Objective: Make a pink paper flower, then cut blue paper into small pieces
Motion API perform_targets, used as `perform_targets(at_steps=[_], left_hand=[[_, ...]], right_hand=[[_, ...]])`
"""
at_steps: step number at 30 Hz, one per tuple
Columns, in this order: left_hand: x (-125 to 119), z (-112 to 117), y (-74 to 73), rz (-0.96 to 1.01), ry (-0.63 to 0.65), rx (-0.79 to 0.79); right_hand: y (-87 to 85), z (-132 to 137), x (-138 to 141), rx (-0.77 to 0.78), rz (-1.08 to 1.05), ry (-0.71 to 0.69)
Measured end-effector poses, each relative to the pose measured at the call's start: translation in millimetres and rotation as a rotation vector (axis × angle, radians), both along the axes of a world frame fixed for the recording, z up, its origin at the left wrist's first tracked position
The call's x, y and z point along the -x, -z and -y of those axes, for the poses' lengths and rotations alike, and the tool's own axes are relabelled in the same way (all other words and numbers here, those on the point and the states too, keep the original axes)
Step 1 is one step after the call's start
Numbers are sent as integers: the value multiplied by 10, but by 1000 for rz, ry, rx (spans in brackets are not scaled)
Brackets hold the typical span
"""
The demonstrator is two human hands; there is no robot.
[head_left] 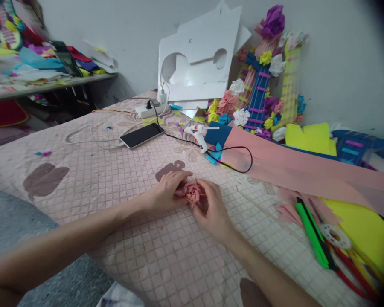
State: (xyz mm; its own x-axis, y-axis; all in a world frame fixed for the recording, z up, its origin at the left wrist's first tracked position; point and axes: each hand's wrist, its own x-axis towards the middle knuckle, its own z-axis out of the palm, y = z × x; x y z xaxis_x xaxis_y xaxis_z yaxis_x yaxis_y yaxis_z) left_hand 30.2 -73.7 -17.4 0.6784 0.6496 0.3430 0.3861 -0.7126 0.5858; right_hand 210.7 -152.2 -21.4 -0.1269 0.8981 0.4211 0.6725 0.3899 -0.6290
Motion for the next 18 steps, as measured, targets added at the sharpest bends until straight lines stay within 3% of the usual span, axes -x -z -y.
perform_targets(at_steps=[9, 18], left_hand=[[-1, 3, 16, -6, -4, 1], [38, -1, -92, -25, 13, 75]], right_hand=[[6, -2, -9, 12, -3, -12], [-7, -9, 6, 6, 0, -11]])
